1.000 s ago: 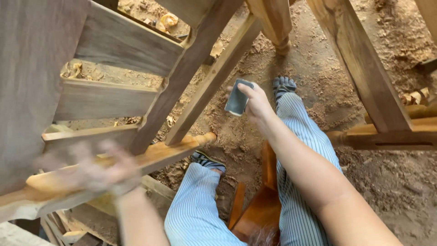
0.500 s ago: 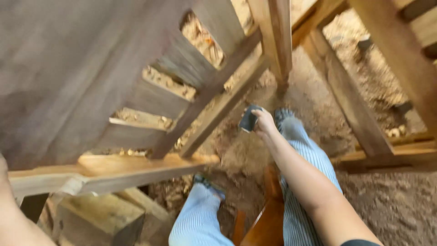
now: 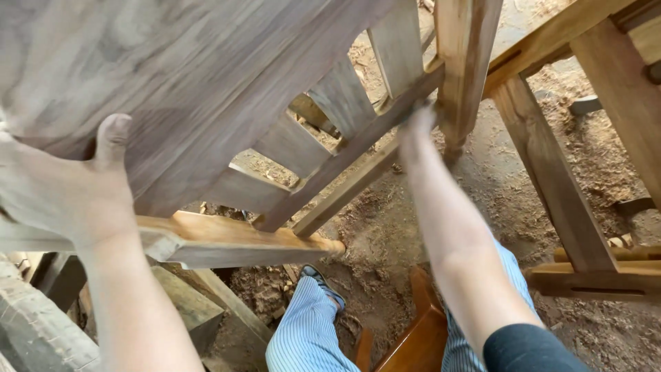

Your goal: Sanding the wooden surfaces and slats of a chair frame using sandpaper.

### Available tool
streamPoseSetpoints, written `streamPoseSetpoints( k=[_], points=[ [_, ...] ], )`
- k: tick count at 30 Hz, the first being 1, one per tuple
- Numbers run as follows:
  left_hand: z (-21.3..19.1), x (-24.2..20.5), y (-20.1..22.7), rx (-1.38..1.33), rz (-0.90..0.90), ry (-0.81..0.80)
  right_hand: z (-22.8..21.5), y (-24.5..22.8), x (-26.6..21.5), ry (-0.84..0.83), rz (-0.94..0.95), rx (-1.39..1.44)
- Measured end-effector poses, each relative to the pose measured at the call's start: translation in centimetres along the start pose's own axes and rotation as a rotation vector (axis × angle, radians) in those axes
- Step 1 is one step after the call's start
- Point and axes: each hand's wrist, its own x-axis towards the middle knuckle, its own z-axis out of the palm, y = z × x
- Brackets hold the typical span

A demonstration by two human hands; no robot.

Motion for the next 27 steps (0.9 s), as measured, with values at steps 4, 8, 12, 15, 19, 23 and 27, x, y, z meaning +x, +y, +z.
streamPoseSetpoints(
  k=[4, 8, 12, 15, 19, 23, 27],
  points=[
    [-0.2, 0.6, 1.6, -0.087, -0.158, -0.103, 0.3, 11.2, -7.5, 0.031, 0.225, 0.038],
    [-1.5, 1.0, 3.2, -0.073, -0.157, -0.192, -3.7, 21.3, -7.9, 0.02, 0.32, -0.131],
    [-5.6, 0.9, 6.1, -0.167, -0.189, -0.301, -9.3, 17.5, -6.8, 0.219, 0.085, -0.197],
    [-7.6, -0.3, 7.7, -0.307, -0.223, -0.255, -10.7, 5.2, -12.3, 0.354, 0.088, -0.448],
    [-10.8, -3.6, 9.4, -0.382, -0.176, -0.137, -15.9, -7.9, -16.6, -0.007, -0.196, -0.03],
    [-13.1, -6.8, 11.2, -0.476, -0.124, -0.084, -21.4, -14.9, -23.4, 0.178, -0.254, -0.032],
    [-15.9, -8.2, 11.5, -0.455, -0.064, -0.057, -25.6, -16.3, -27.0, 0.47, -0.213, 0.002]
  ],
)
